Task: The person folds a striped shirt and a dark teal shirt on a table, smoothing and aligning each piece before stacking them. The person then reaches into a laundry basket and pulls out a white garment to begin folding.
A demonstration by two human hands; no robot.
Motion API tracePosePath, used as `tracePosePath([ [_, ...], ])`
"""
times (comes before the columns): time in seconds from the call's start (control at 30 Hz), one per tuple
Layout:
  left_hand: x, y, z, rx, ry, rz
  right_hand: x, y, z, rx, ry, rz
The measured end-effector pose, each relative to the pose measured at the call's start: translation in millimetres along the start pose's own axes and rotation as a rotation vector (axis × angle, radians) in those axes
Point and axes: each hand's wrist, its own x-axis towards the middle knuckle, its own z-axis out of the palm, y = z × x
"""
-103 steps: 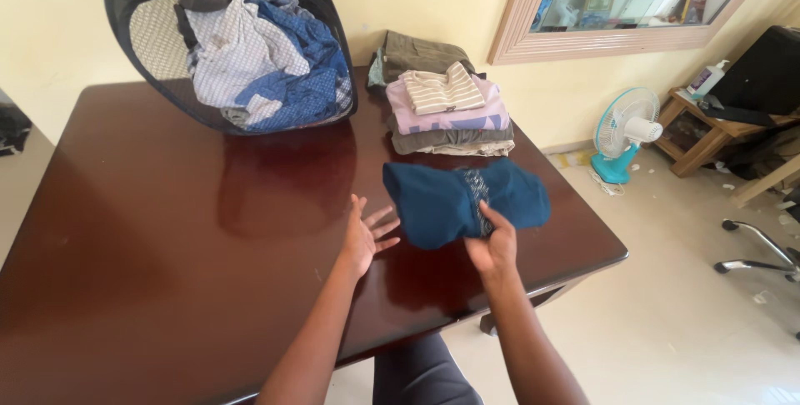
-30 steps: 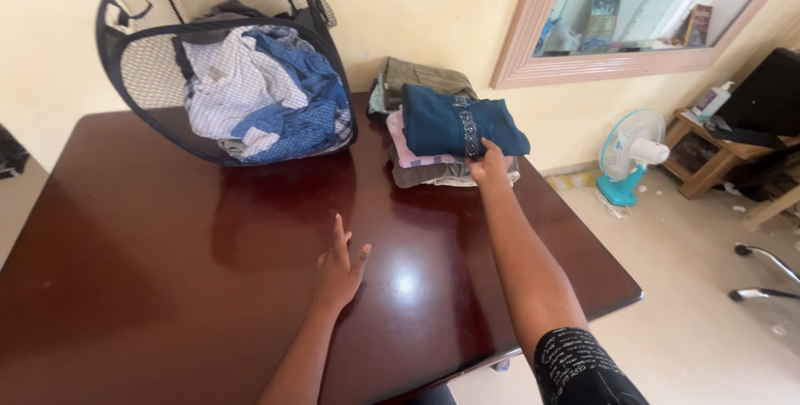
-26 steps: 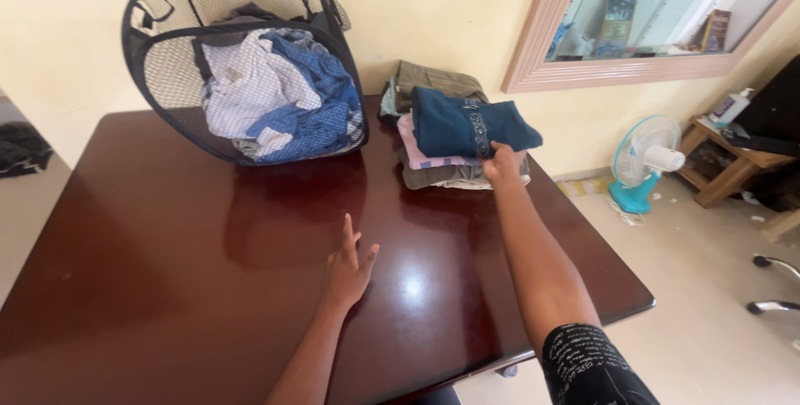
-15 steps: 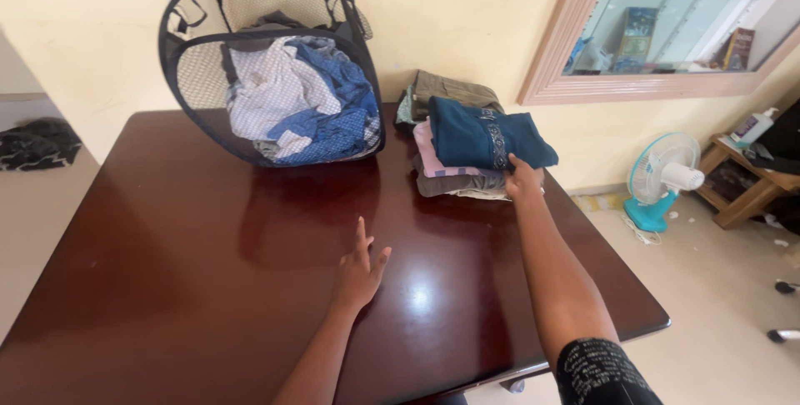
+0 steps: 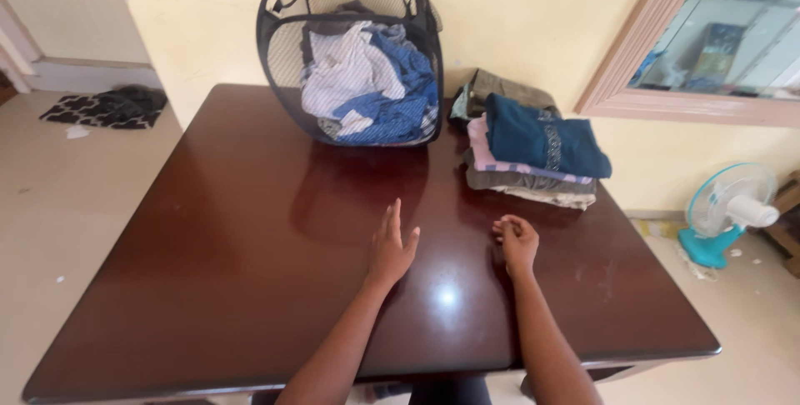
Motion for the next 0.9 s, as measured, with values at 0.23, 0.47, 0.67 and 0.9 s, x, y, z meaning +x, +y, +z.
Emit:
tracePosePath([
  [0.23,-20.5,-22.0,-58.4,0.15,0.133,0.111,-9.4,-8.0,5.8,-0.439,-0.057,-0.247],
  [0.47,-32.9,-50.3,-113.9,0.271,0.214,0.017,-31.0,-27.9,26.0,-0.667,-0.237,-0.485],
  [0.67,-10.5,-73.5,-125.4,0.286,0.251,-0.001,-39.1,-65.8,91.0,-1.145,-0.617,-0.886],
  [0.9,-10.2,-90.9,-116.9,0.519,-0.052,-0.153,9.5,-152.0,191.6,-1.316,-0.585,-0.963],
])
